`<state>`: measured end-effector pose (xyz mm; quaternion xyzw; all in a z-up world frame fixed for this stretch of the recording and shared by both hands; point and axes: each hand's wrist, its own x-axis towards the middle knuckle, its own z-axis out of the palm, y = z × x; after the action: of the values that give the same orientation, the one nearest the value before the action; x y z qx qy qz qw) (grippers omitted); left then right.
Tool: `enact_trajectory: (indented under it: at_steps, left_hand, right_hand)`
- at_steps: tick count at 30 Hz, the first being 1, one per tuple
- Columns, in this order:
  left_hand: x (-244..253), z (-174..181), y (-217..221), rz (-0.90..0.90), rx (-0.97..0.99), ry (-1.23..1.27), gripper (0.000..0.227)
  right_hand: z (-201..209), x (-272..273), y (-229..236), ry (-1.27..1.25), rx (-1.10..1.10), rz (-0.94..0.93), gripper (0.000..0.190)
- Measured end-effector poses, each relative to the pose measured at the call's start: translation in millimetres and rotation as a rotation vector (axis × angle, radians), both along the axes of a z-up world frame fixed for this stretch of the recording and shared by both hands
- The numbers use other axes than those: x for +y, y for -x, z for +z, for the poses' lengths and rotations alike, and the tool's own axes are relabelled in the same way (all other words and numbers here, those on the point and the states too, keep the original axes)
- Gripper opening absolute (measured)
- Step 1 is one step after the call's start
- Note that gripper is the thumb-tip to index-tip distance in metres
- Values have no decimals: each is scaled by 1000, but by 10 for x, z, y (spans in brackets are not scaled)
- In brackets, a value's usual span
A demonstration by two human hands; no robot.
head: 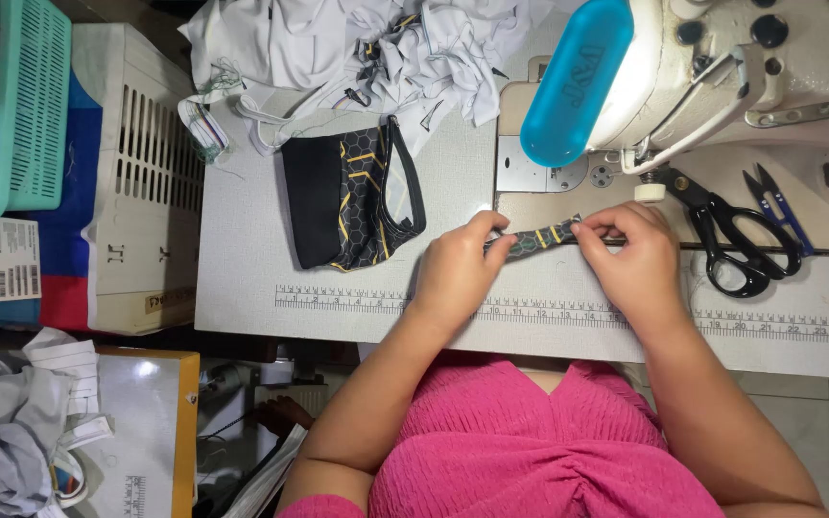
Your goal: Trimming fabric with scissors and folding a garment component at a sewing station
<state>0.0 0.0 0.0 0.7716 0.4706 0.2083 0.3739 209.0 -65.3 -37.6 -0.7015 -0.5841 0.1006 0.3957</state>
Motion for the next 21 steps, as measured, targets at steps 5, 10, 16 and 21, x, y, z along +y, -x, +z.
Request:
enact_trajectory:
  at_steps: [5,10,16,21]
  left_hand:
    - [-4,-62,2,2,170,-148,21]
    - [21,-230,-78,102,202,-568,32]
    - [-179,-359,-301,-293,-68,-765,16]
    - [-174,-237,-230,-271,41,-803,24]
  right_hand:
    - [26,61,55,-4,-96,-11,10]
    - [-5,68,68,30,-150,-36,9]
    - [-57,112,71,23,-153,-44,9]
    - [-59,98,67,36,-168,-61,9]
